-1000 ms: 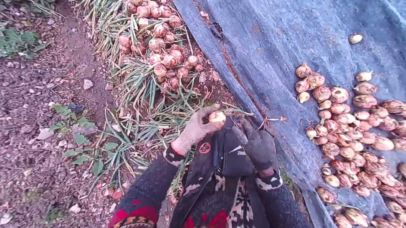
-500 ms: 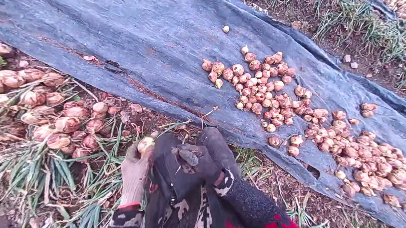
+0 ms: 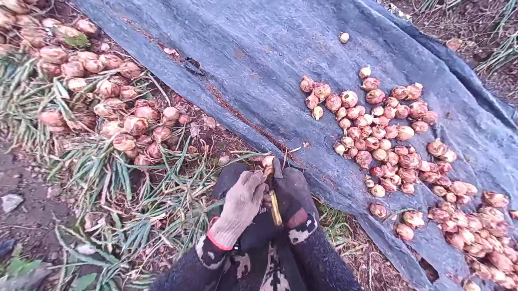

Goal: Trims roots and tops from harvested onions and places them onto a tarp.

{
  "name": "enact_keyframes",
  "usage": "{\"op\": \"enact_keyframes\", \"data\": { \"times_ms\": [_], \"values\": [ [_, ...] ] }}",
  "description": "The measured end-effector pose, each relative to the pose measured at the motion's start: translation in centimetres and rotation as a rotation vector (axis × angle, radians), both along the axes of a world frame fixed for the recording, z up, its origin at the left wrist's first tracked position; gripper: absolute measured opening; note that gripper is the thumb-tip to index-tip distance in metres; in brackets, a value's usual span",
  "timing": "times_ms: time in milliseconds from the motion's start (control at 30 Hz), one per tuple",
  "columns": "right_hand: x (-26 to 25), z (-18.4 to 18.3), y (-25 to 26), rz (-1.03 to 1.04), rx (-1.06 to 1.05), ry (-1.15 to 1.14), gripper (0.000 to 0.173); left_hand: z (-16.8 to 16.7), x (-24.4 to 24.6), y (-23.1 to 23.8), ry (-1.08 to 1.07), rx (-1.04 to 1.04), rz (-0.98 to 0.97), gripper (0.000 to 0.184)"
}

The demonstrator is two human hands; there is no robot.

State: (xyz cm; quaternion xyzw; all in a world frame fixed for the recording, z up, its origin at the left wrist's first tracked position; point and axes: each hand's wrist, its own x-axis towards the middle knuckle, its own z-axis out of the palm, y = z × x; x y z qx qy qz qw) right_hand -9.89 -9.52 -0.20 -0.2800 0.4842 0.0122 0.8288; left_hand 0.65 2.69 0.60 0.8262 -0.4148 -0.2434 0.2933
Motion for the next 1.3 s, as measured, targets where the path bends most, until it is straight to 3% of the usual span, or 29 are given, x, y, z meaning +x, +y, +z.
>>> {"op": "enact_keyframes", "data": {
  "times_ms": [67,133,200,267,333,367,433,567,667,733,833,900,1000,1100,1200,1300],
  "values": [
    [-1.3,-3.3,-0.7,-0.071,0.264,-0.326,0.068,-0.7,1.1,-1.1,0.018,-0.117,0.002,0.024],
    [-1.6,-2.0,-1.1,-0.139,0.341,-0.502,0.061,-0.7,3.5,-2.4,-0.061,-0.225,0.057,0.022],
    [-1.7,2.2,-2.6,-0.268,0.088,-0.668,0.050,-1.1,8.2,-2.7,-0.225,-0.162,0.239,0.021],
    [-2.5,5.1,-5.7,-0.381,-0.284,-0.742,0.066,-2.7,13.4,-0.1,-0.218,0.205,0.408,0.022],
    [-2.5,5.6,-7.3,-0.376,-0.458,-0.674,0.078,-5.2,17.1,3.9,-0.111,0.580,0.411,0.025],
    [-2.3,5.1,-7.4,-0.311,-0.462,-0.616,0.079,-7.1,18.2,6.3,-0.076,0.660,0.429,0.029],
    [-1.1,3.8,-6.0,-0.146,-0.444,-0.392,0.078,-11.5,20.0,11.6,-0.031,0.640,0.591,0.039],
    [-0.8,-0.4,-1.8,0.065,-0.450,-0.039,0.057,-18.4,25.7,19.8,0.001,0.451,1.064,0.050],
    [-2.3,-2.5,0.0,0.118,-0.449,0.097,0.040,-21.4,30.1,21.8,0.001,0.497,1.128,0.057],
    [-2.5,-2.5,0.5,0.154,-0.475,0.207,0.033,-23.4,32.2,22.0,0.048,0.596,1.126,0.079],
    [-2.7,-2.8,0.1,0.254,-0.543,0.313,0.041,-25.4,33.6,21.8,0.106,0.649,1.205,0.093],
    [-1.8,-2.4,-0.3,0.295,-0.619,0.337,0.042,-25.4,32.4,21.4,0.082,0.596,1.254,0.091],
    [0.2,-2.0,-0.4,0.340,-0.728,0.246,0.041,-23.1,28.1,20.1,0.077,0.368,1.152,0.099],
    [2.7,-2.0,0.2,0.456,-0.841,0.126,0.048,-18.2,22.3,17.9,0.196,0.132,0.976,0.104],
    [4.5,-2.3,1.3,0.658,-1.027,0.121,0.058,-12.2,17.4,15.6,0.341,-0.083,0.781,0.098],
    [5.9,-0.2,3.0,0.763,-1.093,0.108,0.073,-6.5,14.2,13.4,0.459,-0.255,0.537,0.090]
  ]
}}
